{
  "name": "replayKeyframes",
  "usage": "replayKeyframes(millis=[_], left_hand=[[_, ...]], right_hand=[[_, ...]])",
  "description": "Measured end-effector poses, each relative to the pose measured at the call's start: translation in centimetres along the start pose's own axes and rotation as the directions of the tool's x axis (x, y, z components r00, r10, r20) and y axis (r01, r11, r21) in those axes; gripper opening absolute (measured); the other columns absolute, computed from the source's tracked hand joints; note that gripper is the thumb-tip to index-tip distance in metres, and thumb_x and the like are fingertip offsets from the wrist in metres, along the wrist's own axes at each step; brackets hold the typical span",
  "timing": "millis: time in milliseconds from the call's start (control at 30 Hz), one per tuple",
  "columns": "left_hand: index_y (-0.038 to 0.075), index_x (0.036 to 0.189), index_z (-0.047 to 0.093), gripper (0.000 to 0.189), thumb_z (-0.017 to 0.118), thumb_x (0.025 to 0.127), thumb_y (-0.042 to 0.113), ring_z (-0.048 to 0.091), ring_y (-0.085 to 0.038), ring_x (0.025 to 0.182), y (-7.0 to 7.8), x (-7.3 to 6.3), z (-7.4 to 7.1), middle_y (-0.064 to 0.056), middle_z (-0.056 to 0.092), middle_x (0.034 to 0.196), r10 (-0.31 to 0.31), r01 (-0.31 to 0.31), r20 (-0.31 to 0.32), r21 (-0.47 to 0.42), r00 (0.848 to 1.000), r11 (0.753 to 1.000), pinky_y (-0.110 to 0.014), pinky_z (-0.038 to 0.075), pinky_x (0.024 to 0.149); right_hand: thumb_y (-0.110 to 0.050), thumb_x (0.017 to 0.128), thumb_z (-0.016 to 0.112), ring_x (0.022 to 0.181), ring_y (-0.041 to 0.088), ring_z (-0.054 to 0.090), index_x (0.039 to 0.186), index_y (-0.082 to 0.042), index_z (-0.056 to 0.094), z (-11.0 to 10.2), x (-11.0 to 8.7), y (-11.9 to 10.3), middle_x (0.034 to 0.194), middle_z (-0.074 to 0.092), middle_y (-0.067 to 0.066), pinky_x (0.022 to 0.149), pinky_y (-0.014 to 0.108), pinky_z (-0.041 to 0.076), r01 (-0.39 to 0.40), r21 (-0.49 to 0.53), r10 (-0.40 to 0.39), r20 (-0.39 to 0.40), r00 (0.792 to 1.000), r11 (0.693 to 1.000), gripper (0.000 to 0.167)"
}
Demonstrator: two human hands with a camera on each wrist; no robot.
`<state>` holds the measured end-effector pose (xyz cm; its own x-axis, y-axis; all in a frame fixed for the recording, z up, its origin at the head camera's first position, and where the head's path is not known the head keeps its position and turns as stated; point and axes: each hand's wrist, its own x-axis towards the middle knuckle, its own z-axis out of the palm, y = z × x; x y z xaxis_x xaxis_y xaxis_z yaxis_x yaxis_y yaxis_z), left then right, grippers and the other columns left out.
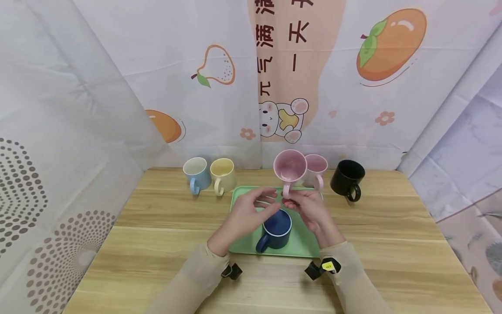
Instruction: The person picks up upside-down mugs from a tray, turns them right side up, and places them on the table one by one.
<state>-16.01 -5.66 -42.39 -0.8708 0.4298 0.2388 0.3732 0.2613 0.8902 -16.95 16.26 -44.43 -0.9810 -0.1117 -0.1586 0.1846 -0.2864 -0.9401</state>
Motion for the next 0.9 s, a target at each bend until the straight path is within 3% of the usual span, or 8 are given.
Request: replayKeyframes(millis=[100,233,367,500,633,767,900], left_hand=[[-0.001,0.136,0.071,0.040,0.077,0.104,0.023,0.077,-0.022,0.109,1.1,0.9,0.7,-0.012,0.078,0.122,-0.007,0.003,-0.058,-0.067,0.998,0.998,-0.031,0.063,0.094],[-0.003,0.128,0.075,0.031,0.076,0.105,0.018,0.077,-0.025,0.109,2.2,1.7,1.3,-0.015,0.079,0.117,-0.039,0.024,-0.087,-0.165,0.995,0.986,-0.031,0.063,0.094],[-0.004,0.120,0.077,0.023,0.075,0.105,0.012,0.077,-0.027,0.107,2.8,2.1,1.7,-0.017,0.080,0.113,-0.079,0.056,-0.107,-0.204,0.991,0.977,-0.033,0.064,0.093],[-0.007,0.115,0.077,0.018,0.074,0.105,0.008,0.079,-0.025,0.102,2.9,2.3,2.0,-0.019,0.080,0.108,-0.126,0.101,-0.072,-0.279,0.989,0.955,-0.035,0.065,0.091],[-0.012,0.115,0.074,0.018,0.069,0.107,0.004,0.077,-0.018,0.096,2.8,2.4,1.9,-0.021,0.080,0.104,-0.167,0.152,-0.008,-0.384,0.986,0.911,-0.038,0.065,0.093],[-0.013,0.117,0.071,0.021,0.063,0.110,0.005,0.073,-0.012,0.091,2.6,2.4,1.9,-0.011,0.078,0.097,-0.193,0.182,0.020,-0.439,0.981,0.880,-0.033,0.064,0.092],[-0.013,0.117,0.069,0.024,0.058,0.113,0.009,0.067,-0.013,0.088,2.6,2.3,2.0,-0.001,0.071,0.093,-0.198,0.187,0.024,-0.454,0.980,0.871,-0.026,0.058,0.086]], right_hand=[[0.004,0.109,0.059,0.075,0.008,0.072,0.099,-0.007,0.085,0.2,-0.1,-0.1,0.083,0.077,0.001,0.078,0.020,0.062,0.011,0.004,-0.011,-0.003,1.000,1.000,0.030],[0.002,0.109,0.060,0.075,0.008,0.072,0.099,-0.012,0.086,0.3,-0.3,-0.2,0.084,0.078,0.000,0.078,0.021,0.062,0.023,-0.014,-0.023,-0.002,1.000,1.000,0.031],[0.002,0.109,0.061,0.074,0.008,0.072,0.105,-0.007,0.086,0.4,-0.4,-0.2,0.084,0.079,0.000,0.076,0.021,0.062,0.045,-0.050,-0.045,0.004,0.999,0.998,0.027],[0.004,0.109,0.059,0.071,0.009,0.071,0.108,0.001,0.083,0.4,-0.3,-0.1,0.081,0.077,0.001,0.072,0.021,0.062,0.067,-0.103,-0.068,-0.005,0.998,0.992,0.024],[0.005,0.109,0.056,0.069,0.011,0.069,0.107,0.006,0.080,0.5,0.0,0.1,0.078,0.074,0.002,0.067,0.022,0.060,0.078,-0.148,-0.078,0.005,0.997,0.986,0.024],[0.005,0.108,0.057,0.067,0.013,0.068,0.102,0.006,0.080,0.6,0.0,0.2,0.079,0.074,0.004,0.065,0.022,0.060,0.095,-0.159,-0.089,0.047,0.995,0.983,0.024],[0.003,0.108,0.060,0.069,0.013,0.069,0.100,0.002,0.080,0.6,0.1,0.5,0.081,0.075,0.004,0.066,0.022,0.060,0.109,-0.160,-0.099,0.070,0.993,0.981,0.023]])
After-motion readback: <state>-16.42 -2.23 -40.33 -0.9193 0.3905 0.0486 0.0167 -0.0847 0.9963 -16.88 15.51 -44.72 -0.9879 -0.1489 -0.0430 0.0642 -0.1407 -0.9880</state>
